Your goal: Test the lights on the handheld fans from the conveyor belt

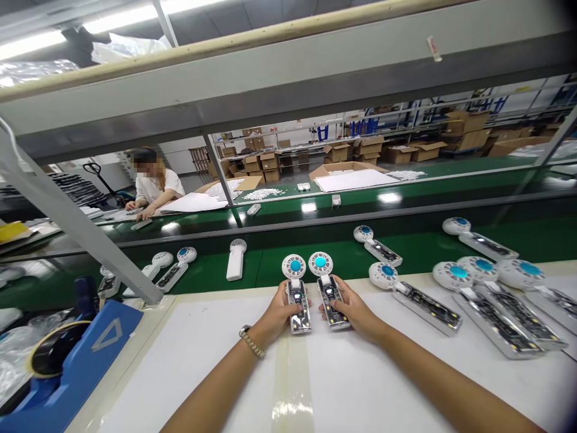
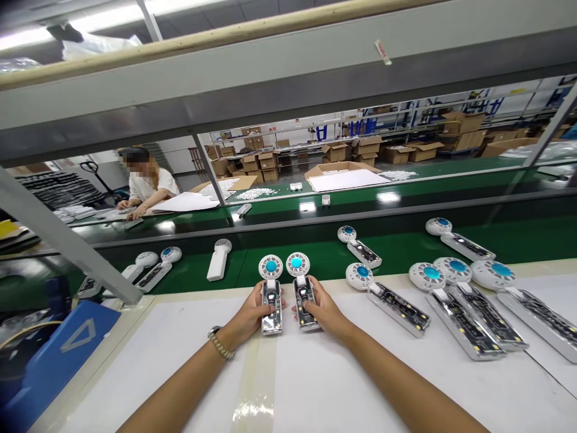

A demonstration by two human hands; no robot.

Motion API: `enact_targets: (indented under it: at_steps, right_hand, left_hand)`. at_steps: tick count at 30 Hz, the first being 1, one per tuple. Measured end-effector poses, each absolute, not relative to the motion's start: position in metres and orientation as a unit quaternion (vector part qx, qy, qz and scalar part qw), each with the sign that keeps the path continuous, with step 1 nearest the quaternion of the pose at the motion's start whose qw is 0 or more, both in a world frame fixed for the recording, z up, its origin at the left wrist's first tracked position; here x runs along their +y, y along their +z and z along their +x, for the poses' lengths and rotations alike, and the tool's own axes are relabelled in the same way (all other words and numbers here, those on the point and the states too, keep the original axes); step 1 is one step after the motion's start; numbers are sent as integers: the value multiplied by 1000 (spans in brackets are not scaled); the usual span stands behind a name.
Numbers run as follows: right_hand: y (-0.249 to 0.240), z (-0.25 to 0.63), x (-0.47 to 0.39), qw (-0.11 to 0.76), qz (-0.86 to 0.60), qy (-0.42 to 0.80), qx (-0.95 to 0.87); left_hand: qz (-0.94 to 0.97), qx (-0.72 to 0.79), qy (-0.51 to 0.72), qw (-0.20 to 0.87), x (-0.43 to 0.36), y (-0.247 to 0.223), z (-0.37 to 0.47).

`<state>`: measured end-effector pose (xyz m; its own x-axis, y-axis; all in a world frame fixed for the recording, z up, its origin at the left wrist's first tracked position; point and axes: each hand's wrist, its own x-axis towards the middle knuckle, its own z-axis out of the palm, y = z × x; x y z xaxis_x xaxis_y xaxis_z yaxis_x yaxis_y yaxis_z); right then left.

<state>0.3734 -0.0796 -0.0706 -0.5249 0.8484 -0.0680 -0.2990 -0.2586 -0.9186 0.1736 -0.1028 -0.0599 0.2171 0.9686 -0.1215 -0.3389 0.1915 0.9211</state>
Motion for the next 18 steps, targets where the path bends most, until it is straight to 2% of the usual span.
enact_targets:
  at_steps: [18]
  right_hand:
    - [-66,374,-82,403,-295,743,-446]
  left_hand:
    - [399,346,509,680,-104,-56,175]
